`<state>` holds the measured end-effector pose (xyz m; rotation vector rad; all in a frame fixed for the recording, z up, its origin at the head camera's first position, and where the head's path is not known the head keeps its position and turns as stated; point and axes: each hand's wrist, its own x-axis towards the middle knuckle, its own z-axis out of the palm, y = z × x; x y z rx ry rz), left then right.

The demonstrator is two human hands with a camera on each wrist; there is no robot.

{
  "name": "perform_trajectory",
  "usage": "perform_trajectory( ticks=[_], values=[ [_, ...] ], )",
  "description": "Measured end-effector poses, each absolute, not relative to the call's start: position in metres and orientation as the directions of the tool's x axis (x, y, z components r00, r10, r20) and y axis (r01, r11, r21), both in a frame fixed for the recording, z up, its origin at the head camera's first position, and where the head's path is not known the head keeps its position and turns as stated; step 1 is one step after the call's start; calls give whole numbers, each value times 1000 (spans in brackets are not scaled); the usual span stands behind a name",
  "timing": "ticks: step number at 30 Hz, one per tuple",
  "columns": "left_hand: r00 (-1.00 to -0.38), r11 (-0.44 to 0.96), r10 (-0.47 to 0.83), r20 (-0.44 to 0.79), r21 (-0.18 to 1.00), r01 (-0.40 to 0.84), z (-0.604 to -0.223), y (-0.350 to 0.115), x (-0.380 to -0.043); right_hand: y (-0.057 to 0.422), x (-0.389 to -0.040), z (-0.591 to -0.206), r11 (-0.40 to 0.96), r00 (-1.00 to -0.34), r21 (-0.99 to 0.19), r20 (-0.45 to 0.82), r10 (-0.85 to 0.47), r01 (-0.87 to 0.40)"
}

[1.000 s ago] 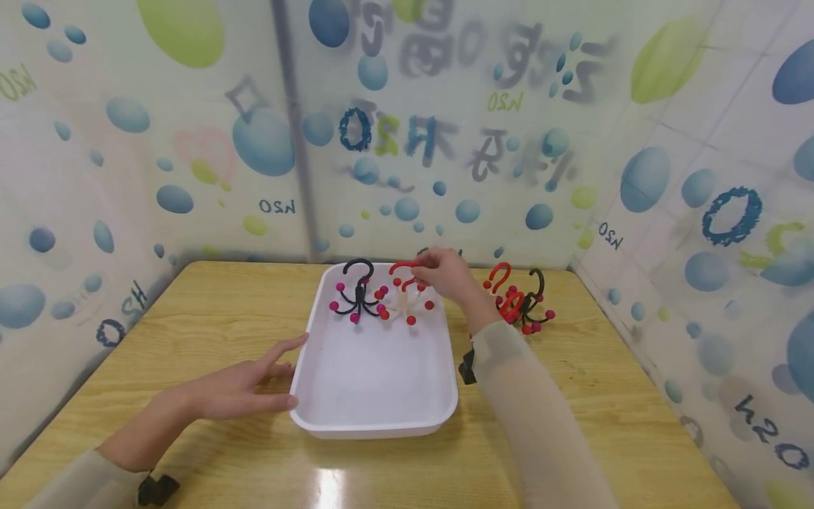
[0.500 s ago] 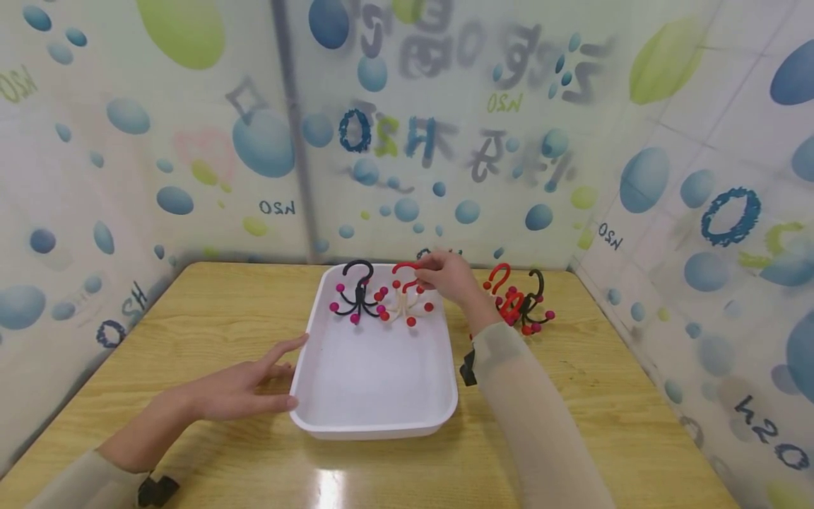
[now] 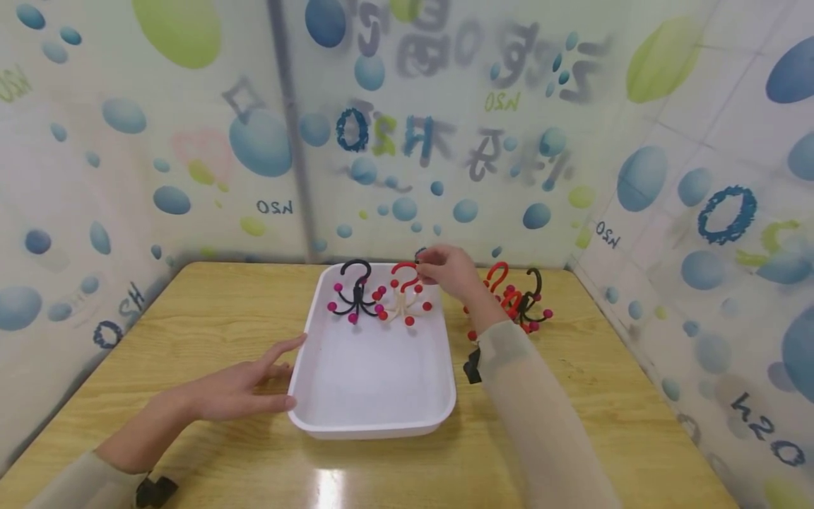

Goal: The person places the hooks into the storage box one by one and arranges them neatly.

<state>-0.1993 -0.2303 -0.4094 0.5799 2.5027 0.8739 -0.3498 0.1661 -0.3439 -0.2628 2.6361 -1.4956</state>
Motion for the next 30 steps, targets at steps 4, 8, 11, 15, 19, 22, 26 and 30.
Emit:
perform_trajectory(
  ticks=[4,8,11,15,19,22,26,30],
  values=[
    [-821,713,513,-251,657,245,-410,-230,-200,174,-340,-329,502,-981,-857,24,-193,-120],
    [-823,715,513,-246,653,250,-411,-231,-200,186,-328,-315,513,-977,-844,60,-202,-158],
    [-823,715,513,-246,653,251,-410,-231,-199,198,-318,-306,542,-973,-820,80,-214,-187],
    [-821,712,514,-247,657,248,-410,-230,-199,214,-303,-297,563,-969,-798,100,-227,-214],
    [-819,705,521,-240,662,255,-410,-231,-198,230,-288,-293,560,-966,-796,114,-233,-230],
    [-816,699,528,-234,666,261,-410,-232,-199,244,-277,-291,582,-968,-781,111,-225,-225],
    [-815,692,535,-222,669,272,-410,-232,-199,267,-266,-293,615,-971,-758,106,-212,-217],
    [-814,682,543,-208,674,283,-410,-232,-199,289,-261,-297,617,-971,-754,121,-204,-224]
  ],
)
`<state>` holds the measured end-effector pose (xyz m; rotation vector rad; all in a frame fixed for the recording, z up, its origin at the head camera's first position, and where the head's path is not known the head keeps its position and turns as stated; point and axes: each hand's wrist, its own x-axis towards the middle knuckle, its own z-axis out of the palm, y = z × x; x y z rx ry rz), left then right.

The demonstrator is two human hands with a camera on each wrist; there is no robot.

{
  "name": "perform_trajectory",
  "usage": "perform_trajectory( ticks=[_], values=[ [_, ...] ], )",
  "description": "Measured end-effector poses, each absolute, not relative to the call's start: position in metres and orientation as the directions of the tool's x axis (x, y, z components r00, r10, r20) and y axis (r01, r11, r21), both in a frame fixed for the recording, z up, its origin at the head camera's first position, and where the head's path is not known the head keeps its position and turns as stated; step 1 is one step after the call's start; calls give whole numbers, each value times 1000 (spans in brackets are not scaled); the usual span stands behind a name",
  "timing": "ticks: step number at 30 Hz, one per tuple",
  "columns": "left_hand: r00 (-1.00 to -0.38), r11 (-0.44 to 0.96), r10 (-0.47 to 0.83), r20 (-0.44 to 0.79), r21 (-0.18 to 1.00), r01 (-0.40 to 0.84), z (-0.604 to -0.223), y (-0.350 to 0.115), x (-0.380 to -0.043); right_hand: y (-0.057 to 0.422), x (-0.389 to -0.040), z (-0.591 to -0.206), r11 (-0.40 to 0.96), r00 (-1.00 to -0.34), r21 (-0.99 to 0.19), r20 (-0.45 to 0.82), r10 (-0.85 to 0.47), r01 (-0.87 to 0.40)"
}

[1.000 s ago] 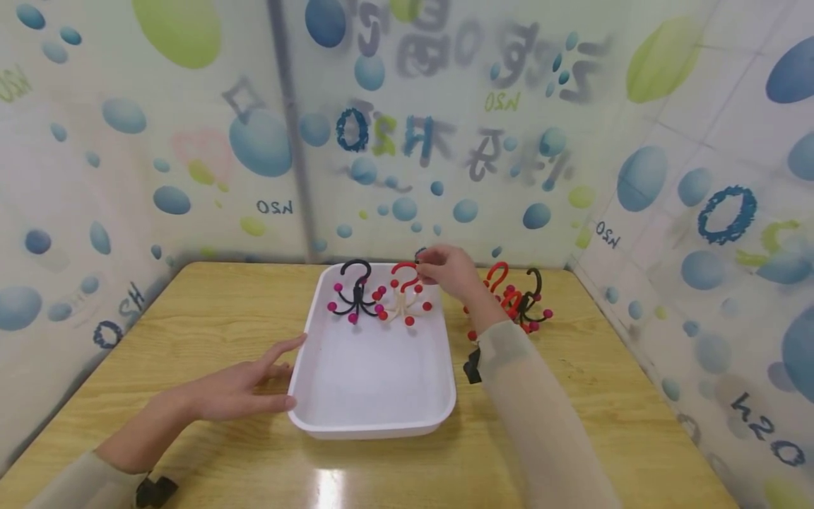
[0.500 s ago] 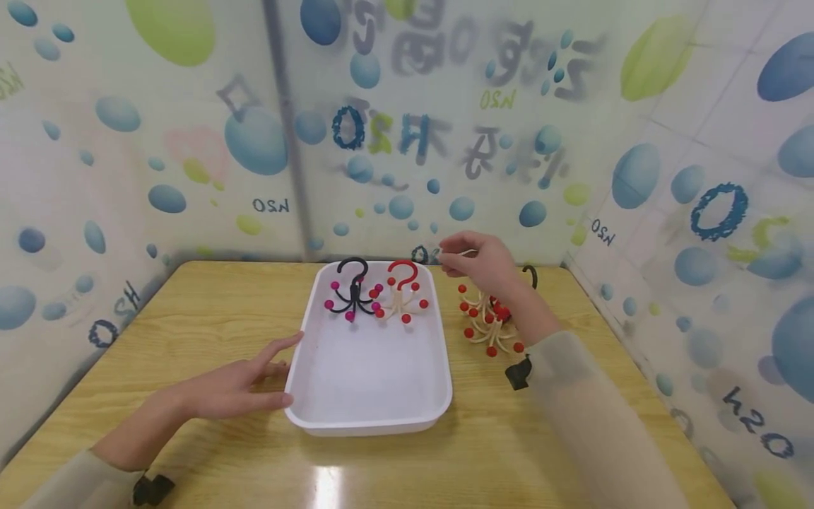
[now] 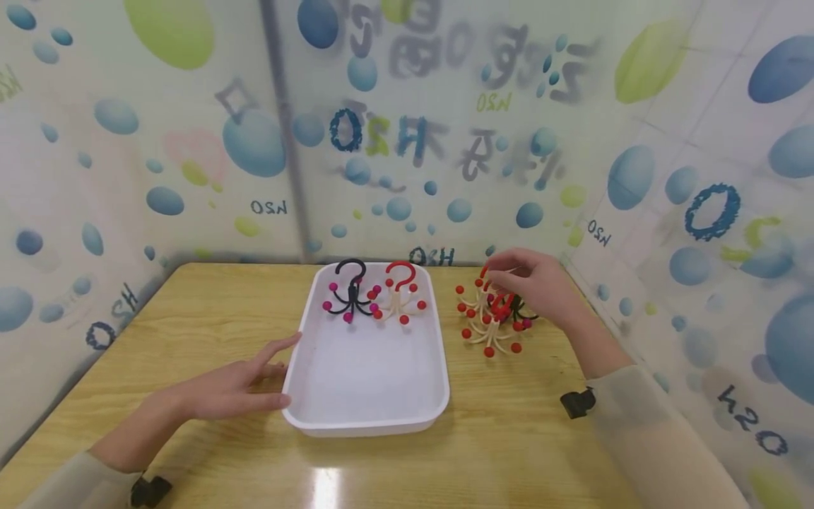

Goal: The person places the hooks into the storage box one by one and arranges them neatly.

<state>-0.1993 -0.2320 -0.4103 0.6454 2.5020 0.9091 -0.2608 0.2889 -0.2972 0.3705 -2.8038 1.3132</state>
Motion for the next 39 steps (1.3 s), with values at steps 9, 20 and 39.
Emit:
perform_trajectory(
  ticks=[9,20,39],
  values=[
    [-816,687,534,-220,675,268,-411,-231,-200,327,-265,-315,670,-985,-724,90,-146,-165],
    [-817,680,539,-205,678,278,-411,-233,-199,342,-275,-347,648,-984,-748,43,-171,-145],
    [-822,695,515,-243,680,234,-409,-231,-198,334,-279,-366,651,-994,-755,15,-112,-85]
  ],
)
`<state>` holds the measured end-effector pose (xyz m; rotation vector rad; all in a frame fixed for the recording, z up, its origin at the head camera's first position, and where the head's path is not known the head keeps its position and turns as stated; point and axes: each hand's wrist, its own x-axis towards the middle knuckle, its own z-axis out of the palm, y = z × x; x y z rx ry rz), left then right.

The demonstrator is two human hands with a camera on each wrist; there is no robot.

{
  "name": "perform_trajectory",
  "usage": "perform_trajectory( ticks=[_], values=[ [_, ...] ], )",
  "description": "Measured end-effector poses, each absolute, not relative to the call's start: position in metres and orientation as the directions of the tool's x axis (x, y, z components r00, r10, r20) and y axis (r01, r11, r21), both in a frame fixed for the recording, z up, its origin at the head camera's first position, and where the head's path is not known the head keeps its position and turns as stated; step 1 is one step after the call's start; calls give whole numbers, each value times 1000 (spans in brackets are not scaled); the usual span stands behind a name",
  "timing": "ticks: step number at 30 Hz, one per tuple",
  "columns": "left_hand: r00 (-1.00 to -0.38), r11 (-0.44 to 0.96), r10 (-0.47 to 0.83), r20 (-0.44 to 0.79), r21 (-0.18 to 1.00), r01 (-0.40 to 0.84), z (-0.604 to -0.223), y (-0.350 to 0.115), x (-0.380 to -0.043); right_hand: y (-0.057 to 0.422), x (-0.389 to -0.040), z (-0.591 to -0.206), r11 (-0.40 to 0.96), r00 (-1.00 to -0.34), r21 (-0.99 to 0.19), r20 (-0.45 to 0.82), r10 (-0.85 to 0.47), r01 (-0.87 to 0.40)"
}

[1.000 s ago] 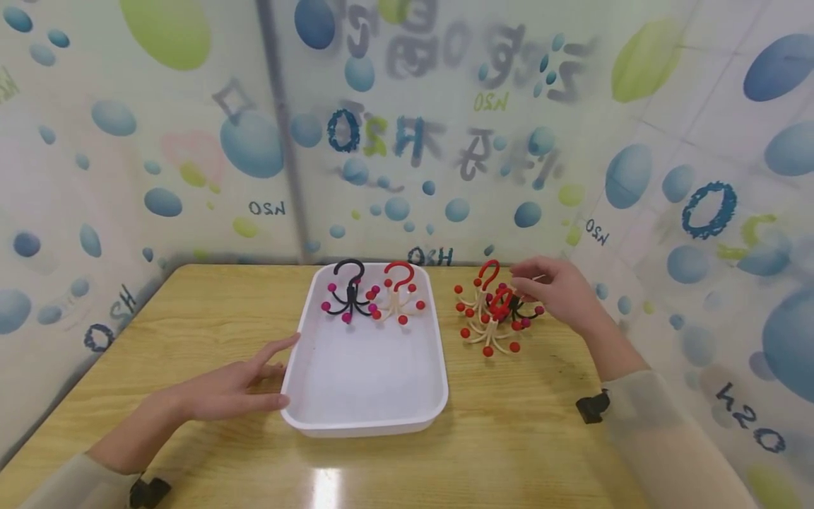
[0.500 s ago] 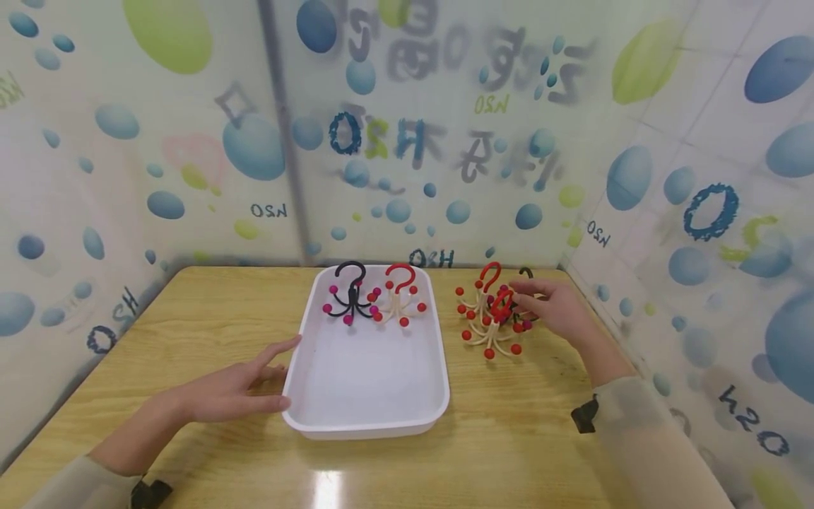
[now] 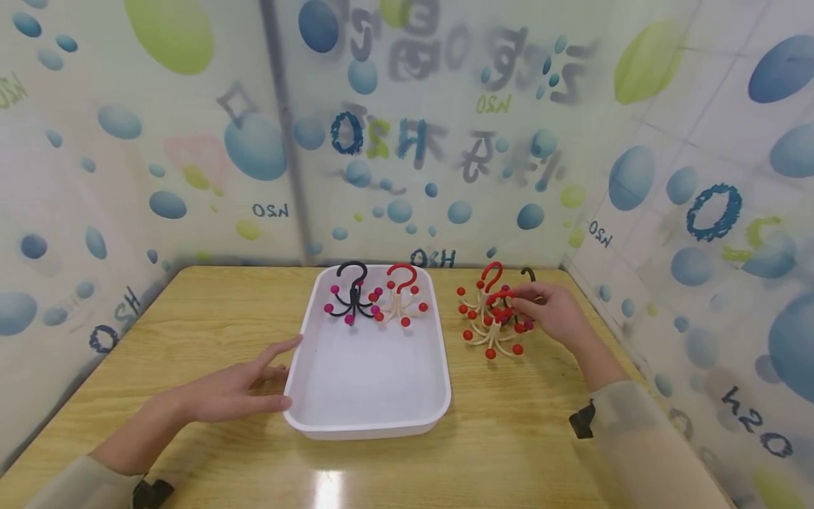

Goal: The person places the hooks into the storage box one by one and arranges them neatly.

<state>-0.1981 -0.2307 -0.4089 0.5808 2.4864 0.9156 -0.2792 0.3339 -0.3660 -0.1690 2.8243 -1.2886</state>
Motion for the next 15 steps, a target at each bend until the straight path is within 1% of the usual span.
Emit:
perform_trajectory(
  ticks=[4,9,15],
  values=[
    [-821,695,517,-241,678,238,-410,-230,-199,334,-279,-367,673,-995,-734,31,-100,-90],
    [-821,694,522,-232,675,250,-410,-231,-199,333,-275,-364,667,-994,-738,56,-90,-102],
    [-823,698,517,-237,672,245,-410,-231,-199,334,-268,-351,676,-987,-719,123,-100,-158]
  ],
)
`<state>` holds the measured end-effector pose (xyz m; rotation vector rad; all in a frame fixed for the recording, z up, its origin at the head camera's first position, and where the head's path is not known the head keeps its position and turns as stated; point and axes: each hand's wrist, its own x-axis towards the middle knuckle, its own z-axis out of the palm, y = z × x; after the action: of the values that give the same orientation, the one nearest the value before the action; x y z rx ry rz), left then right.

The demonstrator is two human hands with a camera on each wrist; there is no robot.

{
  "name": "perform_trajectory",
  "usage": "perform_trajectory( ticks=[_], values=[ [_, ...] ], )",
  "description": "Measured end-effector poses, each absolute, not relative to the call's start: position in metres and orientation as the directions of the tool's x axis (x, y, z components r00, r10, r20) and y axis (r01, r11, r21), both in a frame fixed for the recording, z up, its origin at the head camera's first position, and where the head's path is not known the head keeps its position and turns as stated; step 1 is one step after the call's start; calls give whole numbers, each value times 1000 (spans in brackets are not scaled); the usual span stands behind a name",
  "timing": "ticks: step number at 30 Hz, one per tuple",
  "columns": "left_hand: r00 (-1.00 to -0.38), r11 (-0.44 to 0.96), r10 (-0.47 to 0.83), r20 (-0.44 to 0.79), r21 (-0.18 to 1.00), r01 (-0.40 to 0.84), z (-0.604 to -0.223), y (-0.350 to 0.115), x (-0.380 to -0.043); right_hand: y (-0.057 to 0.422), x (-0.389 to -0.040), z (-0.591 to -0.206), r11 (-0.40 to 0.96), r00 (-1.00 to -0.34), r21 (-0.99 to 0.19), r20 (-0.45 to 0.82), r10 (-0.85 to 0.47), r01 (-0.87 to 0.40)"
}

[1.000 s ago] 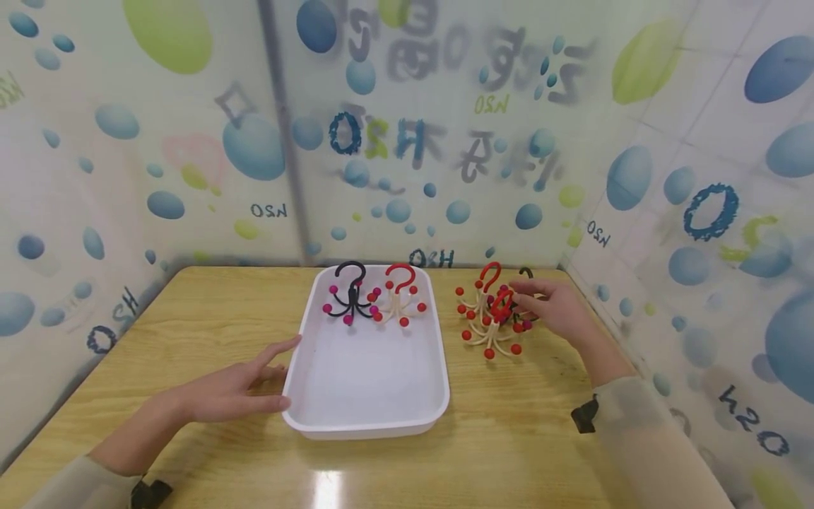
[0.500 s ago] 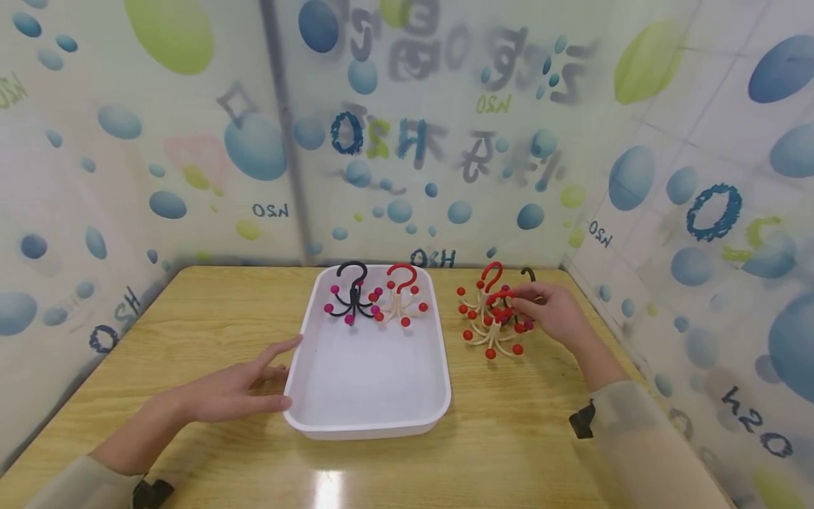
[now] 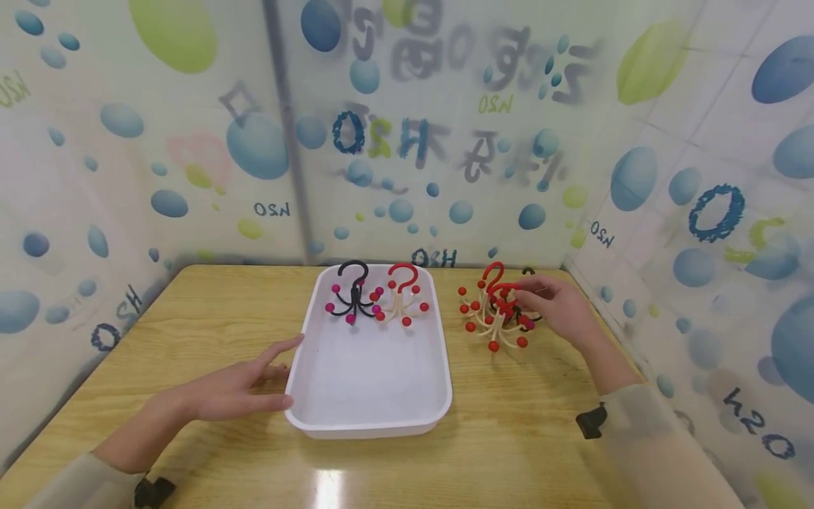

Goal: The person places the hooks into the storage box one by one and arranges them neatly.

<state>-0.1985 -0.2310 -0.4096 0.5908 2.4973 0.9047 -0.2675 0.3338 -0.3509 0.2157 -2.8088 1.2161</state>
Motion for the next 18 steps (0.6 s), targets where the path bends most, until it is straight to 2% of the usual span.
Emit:
perform_trajectory(
  ticks=[9,18],
  values=[
    [-820,692,525,-228,676,255,-411,-232,-199,325,-254,-331,633,-976,-743,174,-132,-218],
    [-821,685,529,-214,679,264,-411,-233,-199,293,-243,-313,600,-965,-755,201,-170,-263]
  ],
)
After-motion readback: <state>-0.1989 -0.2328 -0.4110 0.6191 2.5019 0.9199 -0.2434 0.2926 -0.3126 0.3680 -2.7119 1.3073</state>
